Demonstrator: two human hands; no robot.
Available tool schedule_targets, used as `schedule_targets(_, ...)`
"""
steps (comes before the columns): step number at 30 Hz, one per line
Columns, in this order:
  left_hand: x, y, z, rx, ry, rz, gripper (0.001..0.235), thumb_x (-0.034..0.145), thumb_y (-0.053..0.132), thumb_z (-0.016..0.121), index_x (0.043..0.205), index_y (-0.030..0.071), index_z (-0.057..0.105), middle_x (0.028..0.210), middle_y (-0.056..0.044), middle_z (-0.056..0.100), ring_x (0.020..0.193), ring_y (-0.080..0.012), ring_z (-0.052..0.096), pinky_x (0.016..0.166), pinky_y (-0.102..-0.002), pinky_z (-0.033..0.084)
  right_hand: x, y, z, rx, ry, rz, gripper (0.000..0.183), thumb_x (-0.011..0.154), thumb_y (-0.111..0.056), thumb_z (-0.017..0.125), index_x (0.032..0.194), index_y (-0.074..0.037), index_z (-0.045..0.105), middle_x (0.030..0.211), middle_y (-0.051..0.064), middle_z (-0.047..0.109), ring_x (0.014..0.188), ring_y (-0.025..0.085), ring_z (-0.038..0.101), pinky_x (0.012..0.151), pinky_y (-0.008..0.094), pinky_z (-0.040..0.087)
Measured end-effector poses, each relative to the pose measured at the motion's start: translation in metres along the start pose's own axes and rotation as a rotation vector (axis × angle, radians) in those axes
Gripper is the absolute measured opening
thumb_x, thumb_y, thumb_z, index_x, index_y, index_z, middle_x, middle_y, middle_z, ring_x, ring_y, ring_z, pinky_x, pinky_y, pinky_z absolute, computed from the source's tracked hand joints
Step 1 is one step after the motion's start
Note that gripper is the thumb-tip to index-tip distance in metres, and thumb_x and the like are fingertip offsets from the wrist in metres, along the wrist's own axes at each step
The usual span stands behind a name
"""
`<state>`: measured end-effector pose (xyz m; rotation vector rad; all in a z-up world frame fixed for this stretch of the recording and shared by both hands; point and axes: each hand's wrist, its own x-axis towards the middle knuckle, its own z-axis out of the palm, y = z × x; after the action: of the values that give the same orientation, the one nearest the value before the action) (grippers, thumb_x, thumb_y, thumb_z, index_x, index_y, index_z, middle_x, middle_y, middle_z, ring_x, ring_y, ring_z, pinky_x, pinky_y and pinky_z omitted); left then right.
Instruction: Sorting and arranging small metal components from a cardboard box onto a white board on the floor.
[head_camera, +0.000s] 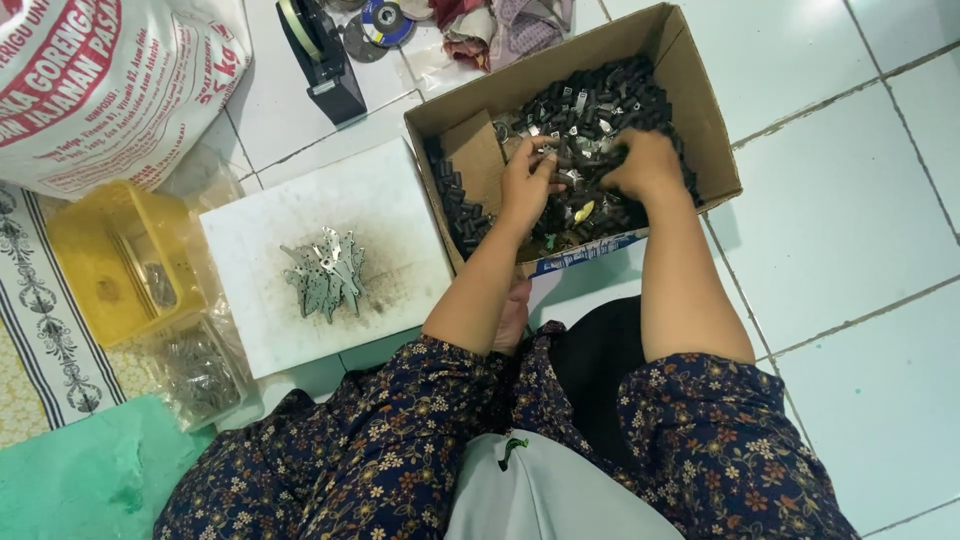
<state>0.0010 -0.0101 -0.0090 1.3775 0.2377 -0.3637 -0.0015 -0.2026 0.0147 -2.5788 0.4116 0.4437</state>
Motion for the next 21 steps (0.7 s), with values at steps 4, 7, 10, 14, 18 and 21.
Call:
schedule_targets(4,-0.004,0.007,0.0,0.004,-0.004,-0.001,0.024,0.103,0.004,0.052,0.125,0.006,0.062,0.109,-0.025,0.066,0.086,-0.0305,0.073,0.07,-0.038,0.069,0.01,0.015,0.002,0.106,0.181,0.046,0.037,0.076,-0.01,0.089,0.111,-0.009,0.078,0.108,0.028,0.069,0.103,0.047,0.07,0.081,0.054,0.06)
schedule_targets(7,-0.005,0.008,-0.001,0.02,0.0,0.004,0.023,0.103,0.004,0.052,0.123,0.007,0.063,0.108,-0.025,0.067,0.085,-0.0305,0.074,0.07,-0.038,0.069,-0.001,0.006,-0.013,0.245,0.311,-0.032,0.026,0.08,0.0,0.082,0.106,-0.006,0.078,0.102,0.024,0.072,0.103,0.043,0.07,0.083,0.048,0.06)
schedule_targets(10,-0.003,0.005,-0.001,-0.003,0.0,0.01,0.024,0.103,0.004,0.051,0.124,0.007,0.062,0.107,-0.024,0.066,0.085,-0.0293,0.074,0.071,-0.037,0.068,-0.008,-0.003,-0.023,0.314,0.39,-0.056,0.02,0.086,0.001,0.077,0.106,-0.002,0.077,0.102,0.025,0.072,0.101,0.04,0.071,0.081,0.045,0.061)
schedule_targets(14,0.001,0.001,-0.004,-0.053,-0.057,-0.003,0.027,0.102,0.0,0.05,0.125,0.009,0.059,0.103,-0.015,0.071,0.074,-0.0185,0.069,0.067,-0.03,0.061,-0.003,0.0,-0.024,0.263,0.506,-0.208,0.031,0.077,-0.001,0.076,0.106,-0.008,0.081,0.089,0.013,0.072,0.072,0.026,0.065,0.07,0.038,0.055)
schedule_targets(18,0.001,0.001,-0.005,-0.064,-0.051,-0.005,0.027,0.102,0.001,0.051,0.127,0.008,0.058,0.104,-0.016,0.07,0.073,-0.0193,0.069,0.066,-0.03,0.061,-0.005,0.003,-0.028,0.052,0.377,0.09,0.02,0.074,-0.009,0.077,0.091,-0.017,0.082,0.088,0.007,0.077,0.076,0.031,0.071,0.073,0.044,0.057)
schedule_targets(21,0.001,0.001,-0.004,-0.04,-0.042,0.008,0.026,0.102,0.001,0.051,0.126,0.009,0.059,0.105,-0.016,0.071,0.074,-0.0181,0.069,0.065,-0.03,0.062,-0.008,-0.005,-0.04,-0.192,-0.082,0.318,0.053,0.075,-0.033,0.092,0.11,0.003,0.076,0.099,0.022,0.077,0.086,0.037,0.074,0.078,0.048,0.06)
